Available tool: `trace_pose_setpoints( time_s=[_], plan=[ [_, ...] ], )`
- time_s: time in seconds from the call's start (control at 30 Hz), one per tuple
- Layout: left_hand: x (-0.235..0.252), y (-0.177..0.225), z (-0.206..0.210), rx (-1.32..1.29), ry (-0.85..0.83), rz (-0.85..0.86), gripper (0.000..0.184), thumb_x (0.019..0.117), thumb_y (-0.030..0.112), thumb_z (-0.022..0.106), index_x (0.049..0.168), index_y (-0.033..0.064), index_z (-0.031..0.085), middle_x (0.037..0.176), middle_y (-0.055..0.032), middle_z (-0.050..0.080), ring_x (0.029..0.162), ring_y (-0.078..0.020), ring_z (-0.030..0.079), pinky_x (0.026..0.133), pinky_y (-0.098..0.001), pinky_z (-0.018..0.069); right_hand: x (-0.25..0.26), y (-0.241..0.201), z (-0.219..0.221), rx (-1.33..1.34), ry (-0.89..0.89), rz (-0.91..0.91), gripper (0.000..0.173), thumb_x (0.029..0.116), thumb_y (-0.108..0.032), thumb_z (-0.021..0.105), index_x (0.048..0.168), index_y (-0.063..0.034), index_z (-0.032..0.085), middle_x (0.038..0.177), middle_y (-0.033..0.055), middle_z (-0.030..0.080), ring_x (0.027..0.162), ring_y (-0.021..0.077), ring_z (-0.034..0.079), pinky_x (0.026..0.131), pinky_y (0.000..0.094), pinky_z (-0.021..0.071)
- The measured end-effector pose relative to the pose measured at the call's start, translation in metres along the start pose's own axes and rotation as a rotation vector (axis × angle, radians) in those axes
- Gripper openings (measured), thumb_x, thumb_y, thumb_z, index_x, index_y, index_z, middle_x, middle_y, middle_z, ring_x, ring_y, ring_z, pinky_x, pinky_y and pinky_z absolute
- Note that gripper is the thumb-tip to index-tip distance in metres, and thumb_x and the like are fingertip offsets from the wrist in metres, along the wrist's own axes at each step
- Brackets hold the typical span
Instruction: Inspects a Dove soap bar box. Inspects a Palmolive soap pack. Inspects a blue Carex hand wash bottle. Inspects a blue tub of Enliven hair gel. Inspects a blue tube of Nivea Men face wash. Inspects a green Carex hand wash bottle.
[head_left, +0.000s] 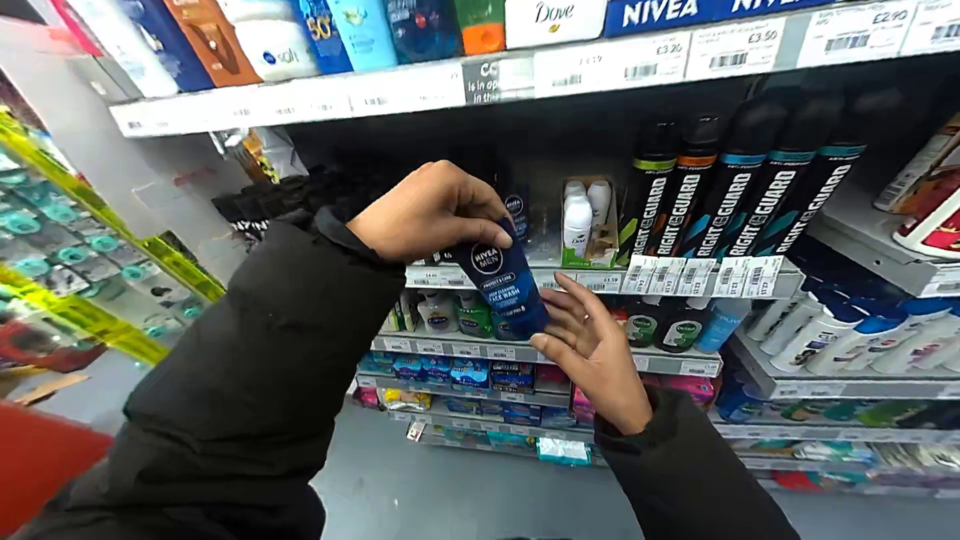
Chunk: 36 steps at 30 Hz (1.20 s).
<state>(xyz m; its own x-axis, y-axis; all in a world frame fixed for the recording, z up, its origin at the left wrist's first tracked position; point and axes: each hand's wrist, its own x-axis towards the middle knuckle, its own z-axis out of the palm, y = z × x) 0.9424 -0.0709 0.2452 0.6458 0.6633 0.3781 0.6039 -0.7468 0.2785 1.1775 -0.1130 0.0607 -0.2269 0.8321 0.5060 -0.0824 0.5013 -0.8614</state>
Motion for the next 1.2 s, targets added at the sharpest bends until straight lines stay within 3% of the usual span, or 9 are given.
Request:
trace_pose_setpoints(
  time_s=[0.13,0.27,0.4,0.47,0.57,0.77,0.87,1.1,1.2],
  plan=[
    [-0.037,0.001,0.017,-0.277,-0.047,0.005,0.015,0.0939,0.017,0.074,0.102,0.0047,0.077,0.088,-0.0002,0.076,0.078,-0.0056,0.072,0.071,-0.0212,0.0618,-0.043,-0.006,0.032,0.258,-0.037,-0.032,0.056,0.0896,-0.007,0.075,0.143,-0.0061,0.058,0.131,0.0179,0.066,0.106,0.0298,0.073,0.085,0.0409,0.0649],
    [-0.079,0.003,0.029,-0.441,0.134,-0.068,0.021,0.0936,0.014,0.075,0.11,0.0015,0.074,0.09,-0.0019,0.077,0.076,-0.0068,0.073,0.069,-0.0219,0.0633,-0.067,-0.005,0.069,0.458,-0.03,0.026,0.053,0.0942,-0.012,0.073,0.144,-0.0027,0.057,0.137,0.0198,0.062,0.117,0.0273,0.068,0.096,0.0404,0.0599],
    [-0.14,-0.007,0.043,-0.802,0.328,-0.155,0.036,0.0975,0.006,0.066,0.132,-0.006,0.061,0.105,-0.0107,0.075,0.091,-0.0192,0.075,0.079,-0.0322,0.0661,-0.08,-0.006,0.104,0.608,0.015,0.088,0.048,0.0941,-0.013,0.074,0.14,-0.0058,0.061,0.134,0.0182,0.064,0.118,0.0254,0.067,0.098,0.0397,0.0581],
    [-0.17,-0.017,0.056,-0.973,0.45,-0.171,0.033,0.0972,0.0,0.065,0.129,-0.0093,0.061,0.108,-0.0148,0.075,0.094,-0.0237,0.076,0.083,-0.0369,0.0662,-0.082,-0.009,0.122,0.573,0.043,0.094,0.048,0.0938,-0.013,0.074,0.14,-0.0056,0.061,0.133,0.0177,0.065,0.116,0.0254,0.068,0.096,0.0398,0.0592],
    [-0.202,-0.03,0.072,-1.178,0.591,-0.253,0.024,0.0976,-0.001,0.064,0.121,-0.0087,0.067,0.109,-0.0159,0.075,0.093,-0.0249,0.077,0.082,-0.0378,0.0664,-0.085,-0.009,0.148,0.528,0.036,0.122,0.05,0.0933,-0.012,0.075,0.141,-0.0059,0.06,0.135,0.0168,0.063,0.118,0.0255,0.067,0.098,0.0399,0.0583],
    [-0.24,-0.058,0.072,-1.301,0.664,-0.305,0.021,0.0993,0.001,0.063,0.118,-0.0072,0.067,0.106,-0.0147,0.075,0.093,-0.0246,0.076,0.082,-0.0387,0.0663,-0.085,-0.001,0.198,0.491,0.024,0.142,0.053,0.0919,-0.013,0.077,0.141,-0.0036,0.058,0.134,0.0171,0.064,0.117,0.0261,0.068,0.099,0.0408,0.0587],
    [-0.254,-0.074,0.08,-1.358,0.664,-0.3,0.018,0.0999,0.003,0.063,0.115,-0.0059,0.068,0.102,-0.0139,0.076,0.09,-0.0232,0.076,0.08,-0.0373,0.0661,-0.091,0.007,0.22,0.475,0.061,0.133,0.056,0.0915,-0.012,0.077,0.142,0.0003,0.056,0.133,0.0194,0.065,0.117,0.027,0.068,0.1,0.0409,0.0582],
    [-0.265,-0.095,0.081,-1.398,0.548,-0.335,0.017,0.1008,0.003,0.061,0.114,-0.005,0.068,0.102,-0.0145,0.075,0.089,-0.0243,0.077,0.077,-0.0398,0.0669,-0.104,0.008,0.253,0.405,0.171,0.16,0.061,0.0921,-0.011,0.076,0.147,-0.0034,0.052,0.137,0.0167,0.063,0.118,0.0265,0.068,0.1,0.0415,0.0584],
    [-0.265,-0.103,0.084,-1.432,0.505,-0.33,0.02,0.0996,0.004,0.063,0.117,-0.0051,0.067,0.103,-0.0144,0.075,0.089,-0.0242,0.076,0.076,-0.0386,0.0668,-0.104,0.009,0.259,0.347,0.217,0.16,0.059,0.0917,-0.012,0.077,0.145,0.0002,0.054,0.134,0.0179,0.064,0.116,0.0265,0.068,0.099,0.0414,0.0583]
  ],
)
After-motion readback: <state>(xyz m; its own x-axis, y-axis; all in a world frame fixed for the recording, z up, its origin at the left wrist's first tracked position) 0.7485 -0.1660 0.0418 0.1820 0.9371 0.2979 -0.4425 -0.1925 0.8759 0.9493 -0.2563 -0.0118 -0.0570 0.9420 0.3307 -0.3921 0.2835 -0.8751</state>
